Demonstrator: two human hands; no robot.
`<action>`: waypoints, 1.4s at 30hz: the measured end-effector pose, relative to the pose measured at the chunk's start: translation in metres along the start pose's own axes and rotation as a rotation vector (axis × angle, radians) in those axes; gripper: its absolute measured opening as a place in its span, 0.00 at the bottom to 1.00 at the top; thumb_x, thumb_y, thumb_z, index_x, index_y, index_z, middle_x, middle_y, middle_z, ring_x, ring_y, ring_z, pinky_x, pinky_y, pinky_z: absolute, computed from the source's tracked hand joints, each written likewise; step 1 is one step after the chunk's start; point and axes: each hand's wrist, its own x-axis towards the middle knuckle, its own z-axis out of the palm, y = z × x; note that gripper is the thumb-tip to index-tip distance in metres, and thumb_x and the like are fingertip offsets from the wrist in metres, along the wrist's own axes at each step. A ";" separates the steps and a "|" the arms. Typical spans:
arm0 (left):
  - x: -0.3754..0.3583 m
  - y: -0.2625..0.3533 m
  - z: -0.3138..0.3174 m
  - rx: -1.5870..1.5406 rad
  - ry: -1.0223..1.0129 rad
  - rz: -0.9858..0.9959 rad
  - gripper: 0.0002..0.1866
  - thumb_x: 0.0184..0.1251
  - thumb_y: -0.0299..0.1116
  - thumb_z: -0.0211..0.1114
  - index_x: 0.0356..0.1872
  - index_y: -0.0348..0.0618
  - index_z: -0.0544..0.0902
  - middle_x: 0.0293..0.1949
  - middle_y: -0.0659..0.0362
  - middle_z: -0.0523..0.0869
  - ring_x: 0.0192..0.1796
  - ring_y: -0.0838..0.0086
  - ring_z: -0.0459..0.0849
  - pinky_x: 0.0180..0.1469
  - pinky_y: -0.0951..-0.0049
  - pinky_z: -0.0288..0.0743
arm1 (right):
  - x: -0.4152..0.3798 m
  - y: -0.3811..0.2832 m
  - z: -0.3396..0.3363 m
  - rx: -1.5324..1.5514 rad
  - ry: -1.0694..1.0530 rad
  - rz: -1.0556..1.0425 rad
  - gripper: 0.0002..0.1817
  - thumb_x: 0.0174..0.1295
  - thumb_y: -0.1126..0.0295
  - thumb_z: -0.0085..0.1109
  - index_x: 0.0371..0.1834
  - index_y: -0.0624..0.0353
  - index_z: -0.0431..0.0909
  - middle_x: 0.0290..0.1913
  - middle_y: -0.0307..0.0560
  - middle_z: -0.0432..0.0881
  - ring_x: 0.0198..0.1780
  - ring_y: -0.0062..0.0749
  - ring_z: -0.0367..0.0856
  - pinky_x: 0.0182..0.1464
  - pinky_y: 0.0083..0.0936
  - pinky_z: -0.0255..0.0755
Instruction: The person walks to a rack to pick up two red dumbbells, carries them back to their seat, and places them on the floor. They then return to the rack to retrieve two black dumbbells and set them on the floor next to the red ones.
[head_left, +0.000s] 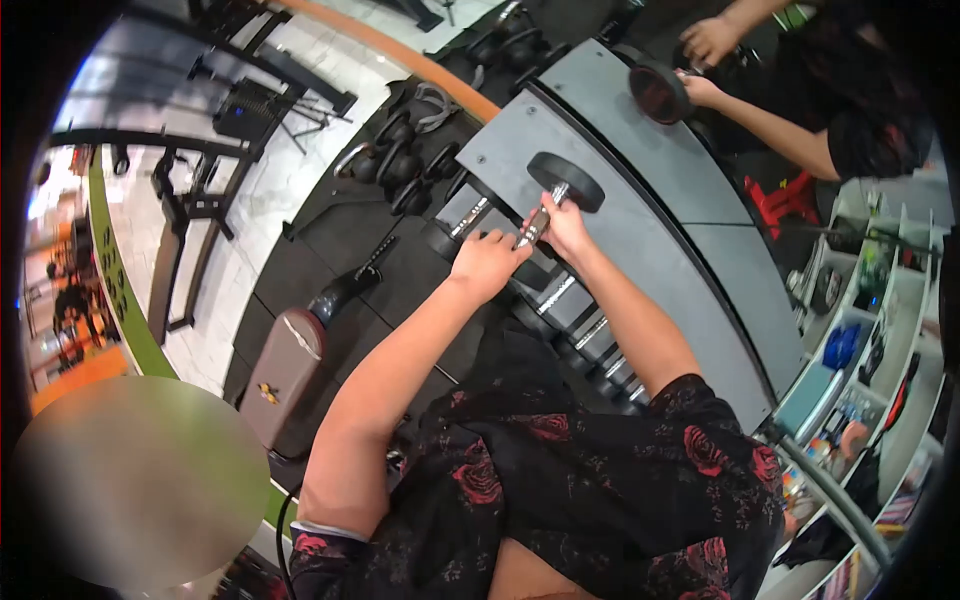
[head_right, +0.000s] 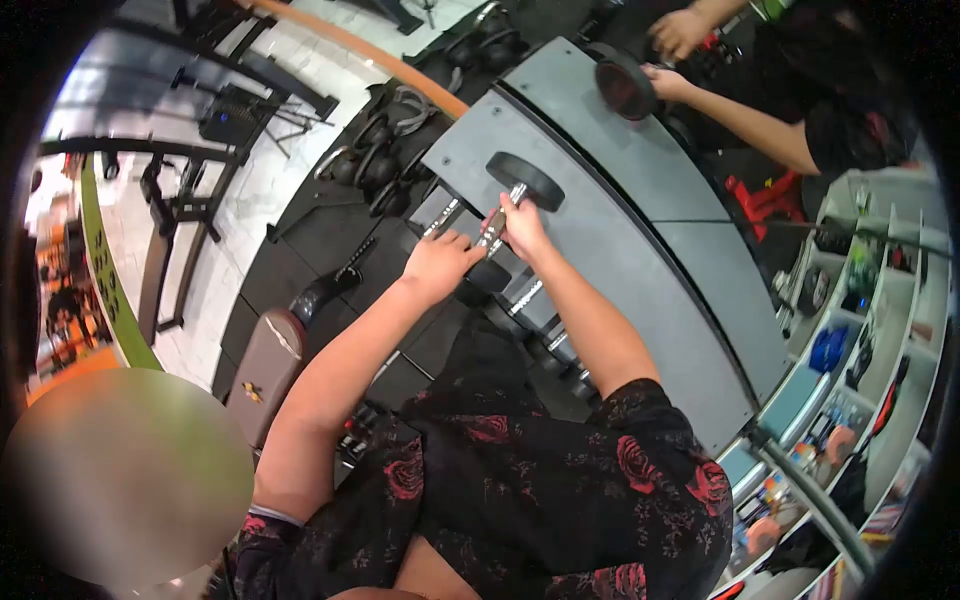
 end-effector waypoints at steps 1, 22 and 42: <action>-0.017 -0.001 0.005 -0.040 0.018 0.003 0.15 0.67 0.31 0.62 0.53 0.56 0.81 0.47 0.62 0.85 0.57 0.67 0.84 0.58 0.58 0.80 | -0.004 0.010 0.005 -0.048 -0.010 0.041 0.15 0.82 0.59 0.51 0.48 0.61 0.69 0.33 0.50 0.81 0.32 0.44 0.87 0.38 0.46 0.87; -0.480 0.073 0.156 -0.653 0.622 -0.674 0.26 0.48 0.25 0.75 0.52 0.46 0.82 0.50 0.61 0.82 0.58 0.61 0.80 0.56 0.63 0.85 | -0.201 0.293 0.249 -0.713 -0.487 0.373 0.12 0.82 0.62 0.51 0.51 0.62 0.68 0.40 0.51 0.81 0.41 0.49 0.86 0.49 0.55 0.84; -0.826 0.315 0.294 -0.811 0.873 -1.583 0.26 0.49 0.25 0.76 0.53 0.50 0.80 0.52 0.63 0.81 0.64 0.64 0.78 0.61 0.62 0.84 | -0.507 0.685 0.373 -1.403 -1.053 0.809 0.08 0.80 0.68 0.51 0.51 0.62 0.70 0.43 0.50 0.82 0.45 0.45 0.87 0.46 0.46 0.82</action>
